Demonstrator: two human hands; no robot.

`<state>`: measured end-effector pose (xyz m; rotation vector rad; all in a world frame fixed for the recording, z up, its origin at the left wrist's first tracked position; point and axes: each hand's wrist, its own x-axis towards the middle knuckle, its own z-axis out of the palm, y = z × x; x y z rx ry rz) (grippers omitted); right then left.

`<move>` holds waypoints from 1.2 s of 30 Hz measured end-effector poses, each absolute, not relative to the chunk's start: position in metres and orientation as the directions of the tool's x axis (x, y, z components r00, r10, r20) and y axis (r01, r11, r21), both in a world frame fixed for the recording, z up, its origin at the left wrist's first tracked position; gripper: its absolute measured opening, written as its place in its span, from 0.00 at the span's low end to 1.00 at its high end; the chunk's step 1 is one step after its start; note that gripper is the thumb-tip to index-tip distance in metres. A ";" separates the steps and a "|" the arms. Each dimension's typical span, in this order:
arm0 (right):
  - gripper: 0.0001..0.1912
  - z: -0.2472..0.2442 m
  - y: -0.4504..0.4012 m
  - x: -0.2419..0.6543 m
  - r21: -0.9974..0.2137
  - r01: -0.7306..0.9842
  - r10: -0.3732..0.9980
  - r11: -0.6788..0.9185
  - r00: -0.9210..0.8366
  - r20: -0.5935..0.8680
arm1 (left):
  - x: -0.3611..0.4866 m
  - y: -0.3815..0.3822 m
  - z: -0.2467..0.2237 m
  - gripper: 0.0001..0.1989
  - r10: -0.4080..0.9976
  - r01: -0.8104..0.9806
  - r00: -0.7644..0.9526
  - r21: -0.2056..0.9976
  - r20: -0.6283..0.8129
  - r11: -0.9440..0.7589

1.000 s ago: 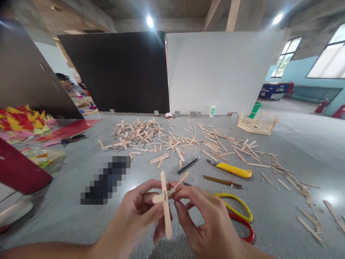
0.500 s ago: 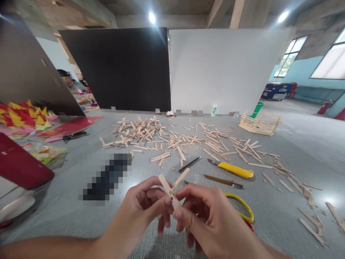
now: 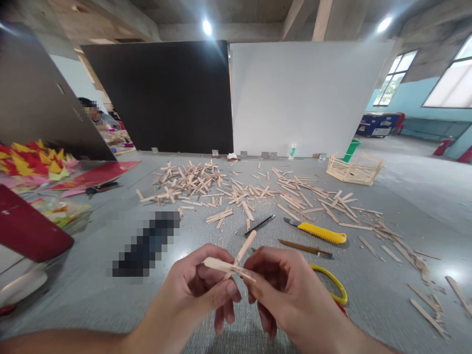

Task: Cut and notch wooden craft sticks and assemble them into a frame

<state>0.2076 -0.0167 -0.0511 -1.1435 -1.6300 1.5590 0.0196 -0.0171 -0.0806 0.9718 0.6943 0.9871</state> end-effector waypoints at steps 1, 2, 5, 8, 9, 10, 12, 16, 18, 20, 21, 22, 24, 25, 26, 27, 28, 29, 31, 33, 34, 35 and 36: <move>0.21 -0.053 -0.017 0.208 -0.983 0.173 0.885 -0.058 -0.446 -0.131 | 0.019 -0.017 -0.080 0.21 0.913 -0.361 0.403 0.904 -0.070 0.229; 0.20 -0.055 -0.017 0.208 -0.984 0.173 0.886 -0.053 -0.446 -0.126 | 0.019 -0.018 -0.080 0.24 0.913 -0.360 0.401 0.903 -0.078 0.236; 0.19 -0.060 -0.017 0.208 -0.984 0.172 0.890 -0.034 -0.444 -0.108 | 0.018 -0.019 -0.078 0.34 0.903 -0.347 0.418 0.902 -0.095 0.256; 0.19 -0.061 -0.016 0.210 -0.984 0.175 0.899 -0.016 -0.429 -0.090 | 0.017 -0.019 -0.079 0.32 0.883 -0.297 0.455 0.915 -0.114 0.272; 0.20 -0.061 -0.016 0.210 -0.983 0.181 0.904 -0.012 -0.419 -0.088 | 0.016 -0.019 -0.079 0.29 0.876 -0.275 0.467 0.922 -0.120 0.273; 0.20 -0.061 -0.016 0.211 -0.982 0.188 0.905 -0.007 -0.417 -0.086 | 0.016 -0.019 -0.079 0.27 0.871 -0.254 0.475 0.929 -0.124 0.271; 0.20 -0.062 -0.015 0.212 -0.981 0.195 0.892 0.006 -0.444 -0.083 | 0.015 -0.020 -0.078 0.25 0.862 -0.223 0.490 0.937 -0.132 0.271; 0.21 -0.061 -0.013 0.214 -0.982 0.187 0.864 0.009 -0.495 -0.086 | 0.015 -0.022 -0.076 0.26 0.847 -0.239 0.515 0.927 -0.131 0.289; 0.22 -0.059 -0.012 0.214 -0.986 0.164 0.867 -0.007 -0.491 -0.088 | 0.015 -0.022 -0.076 0.27 0.850 -0.278 0.515 0.916 -0.112 0.290; 0.22 -0.056 -0.011 0.213 -0.992 0.124 0.878 -0.038 -0.470 -0.092 | 0.016 -0.022 -0.077 0.29 0.858 -0.317 0.505 0.904 -0.096 0.287; 0.22 -0.054 -0.011 0.213 -0.993 0.102 0.882 -0.062 -0.461 -0.102 | 0.016 -0.022 -0.078 0.30 0.862 -0.330 0.498 0.899 -0.093 0.287; 0.22 -0.053 -0.011 0.213 -0.993 0.081 0.882 -0.088 -0.457 -0.116 | 0.017 -0.022 -0.079 0.30 0.864 -0.338 0.496 0.897 -0.088 0.285; 0.23 -0.051 -0.012 0.211 -0.990 0.050 0.872 -0.134 -0.469 -0.142 | 0.017 -0.022 -0.081 0.29 0.862 -0.347 0.500 0.895 -0.076 0.280; 0.23 -0.051 -0.012 0.211 -0.988 0.038 0.863 -0.152 -0.483 -0.151 | 0.017 -0.022 -0.081 0.27 0.863 -0.351 0.501 0.895 -0.067 0.273; 0.23 -0.051 -0.012 0.210 -0.986 0.028 0.855 -0.167 -0.493 -0.159 | 0.017 -0.022 -0.082 0.26 0.862 -0.355 0.504 0.895 -0.060 0.270; 0.23 -0.051 -0.012 0.209 -0.984 0.019 0.852 -0.177 -0.498 -0.162 | 0.017 -0.023 -0.082 0.24 0.861 -0.356 0.505 0.895 -0.056 0.267; 0.23 -0.052 -0.012 0.209 -0.983 0.007 0.852 -0.182 -0.498 -0.161 | 0.017 -0.023 -0.083 0.22 0.861 -0.356 0.507 0.896 -0.054 0.266; 0.22 -0.053 -0.012 0.209 -0.983 -0.004 0.849 -0.186 -0.504 -0.158 | 0.017 -0.024 -0.083 0.21 0.860 -0.356 0.507 0.896 -0.053 0.265; 0.21 -0.055 -0.013 0.210 -0.982 -0.021 0.843 -0.189 -0.516 -0.151 | 0.017 -0.025 -0.085 0.20 0.858 -0.356 0.510 0.896 -0.054 0.267; 0.18 -0.057 -0.013 0.213 -0.980 -0.042 0.844 -0.195 -0.516 -0.146 | 0.017 -0.026 -0.086 0.22 0.859 -0.350 0.509 0.896 -0.062 0.272; 0.17 -0.059 -0.013 0.214 -0.977 -0.064 0.848 -0.203 -0.511 -0.143 | 0.017 -0.027 -0.087 0.23 0.858 -0.344 0.509 0.897 -0.068 0.276; 0.16 -0.060 -0.013 0.216 -0.974 -0.086 0.856 -0.210 -0.497 -0.141 | 0.017 -0.027 -0.087 0.24 0.857 -0.337 0.509 0.899 -0.076 0.279; 0.16 -0.060 -0.013 0.217 -0.971 -0.105 0.862 -0.215 -0.488 -0.138 | 0.017 -0.026 -0.087 0.24 0.859 -0.329 0.505 0.901 -0.086 0.284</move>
